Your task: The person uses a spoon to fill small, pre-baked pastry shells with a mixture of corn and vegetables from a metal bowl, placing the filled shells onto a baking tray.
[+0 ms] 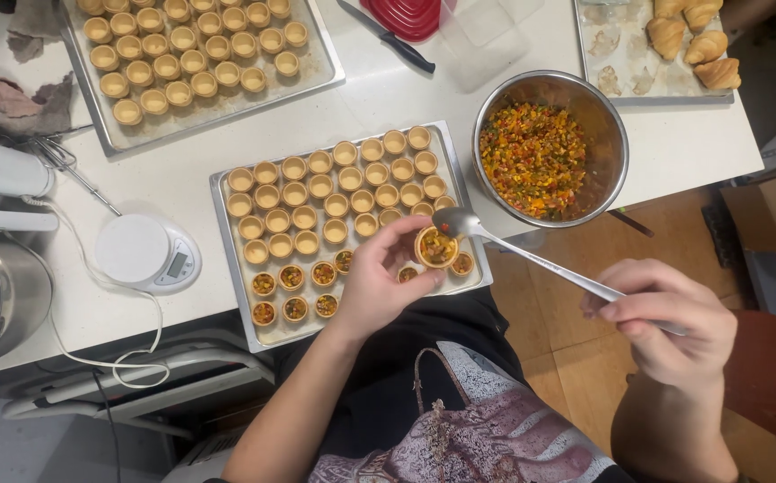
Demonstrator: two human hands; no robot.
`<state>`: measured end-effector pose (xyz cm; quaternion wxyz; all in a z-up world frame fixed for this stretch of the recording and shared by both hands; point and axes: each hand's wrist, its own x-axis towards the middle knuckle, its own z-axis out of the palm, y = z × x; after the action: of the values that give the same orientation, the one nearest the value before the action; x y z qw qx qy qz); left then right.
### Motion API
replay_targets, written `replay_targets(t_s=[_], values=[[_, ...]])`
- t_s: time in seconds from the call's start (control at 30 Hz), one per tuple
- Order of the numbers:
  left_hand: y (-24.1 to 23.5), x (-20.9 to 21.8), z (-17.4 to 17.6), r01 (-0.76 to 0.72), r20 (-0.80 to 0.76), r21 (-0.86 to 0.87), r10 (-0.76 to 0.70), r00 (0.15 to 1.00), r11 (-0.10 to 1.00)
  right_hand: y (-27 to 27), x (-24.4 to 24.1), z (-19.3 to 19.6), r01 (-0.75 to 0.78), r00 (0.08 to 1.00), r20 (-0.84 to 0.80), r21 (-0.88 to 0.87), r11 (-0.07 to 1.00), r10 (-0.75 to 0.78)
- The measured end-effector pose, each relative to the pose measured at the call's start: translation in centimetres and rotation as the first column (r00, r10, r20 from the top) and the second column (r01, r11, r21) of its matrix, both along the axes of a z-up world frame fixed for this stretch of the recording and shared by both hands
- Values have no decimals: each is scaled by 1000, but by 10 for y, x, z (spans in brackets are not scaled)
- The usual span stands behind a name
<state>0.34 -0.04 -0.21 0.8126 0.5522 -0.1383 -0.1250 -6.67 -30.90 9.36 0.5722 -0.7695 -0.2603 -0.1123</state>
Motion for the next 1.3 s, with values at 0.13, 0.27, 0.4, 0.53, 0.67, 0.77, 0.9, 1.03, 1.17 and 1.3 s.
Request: replay_targets(t_s=[0.13, 0.27, 0.4, 0.53, 0.67, 0.77, 0.9, 1.03, 1.17, 1.3], values=[[0, 2, 2, -1, -35, -51, -1, 999, 999, 4, -9, -9, 111, 989, -104, 59, 992, -105], [4, 4, 7, -15, -65, -96, 8, 998, 995, 11, -10, -22, 154, 982, -129, 128, 980, -138], [7, 5, 9, -11, -116, -164, -8, 993, 986, 17, -12, -32, 125, 990, -73, 74, 989, -120], [8, 5, 10, -28, -159, -240, -11, 987, 970, 27, -10, -37, 139, 989, 72, -135, 981, -131], [6, 7, 10, -53, -171, -264, 7, 985, 963, 34, -4, -33, 50, 991, 129, -250, 967, -18], [8, 7, 10, -80, -189, -281, 26, 982, 956, 37, -2, -28, 35, 984, 178, -319, 947, 24], [14, 9, 9, -95, -235, -282, 27, 972, 955, 38, -2, -19, 23, 973, 223, -373, 928, 66], [17, 11, 4, -121, -224, -318, 49, 973, 940, 33, -3, -7, 20, 970, 228, -413, 910, 82], [21, 10, 1, -127, -203, -284, 70, 977, 950, 23, -7, 8, 8, 980, 182, -461, 887, 85], [25, 10, 1, -146, -156, -228, 111, 981, 963, 14, -12, 25, 15, 986, 157, -447, 895, 61]])
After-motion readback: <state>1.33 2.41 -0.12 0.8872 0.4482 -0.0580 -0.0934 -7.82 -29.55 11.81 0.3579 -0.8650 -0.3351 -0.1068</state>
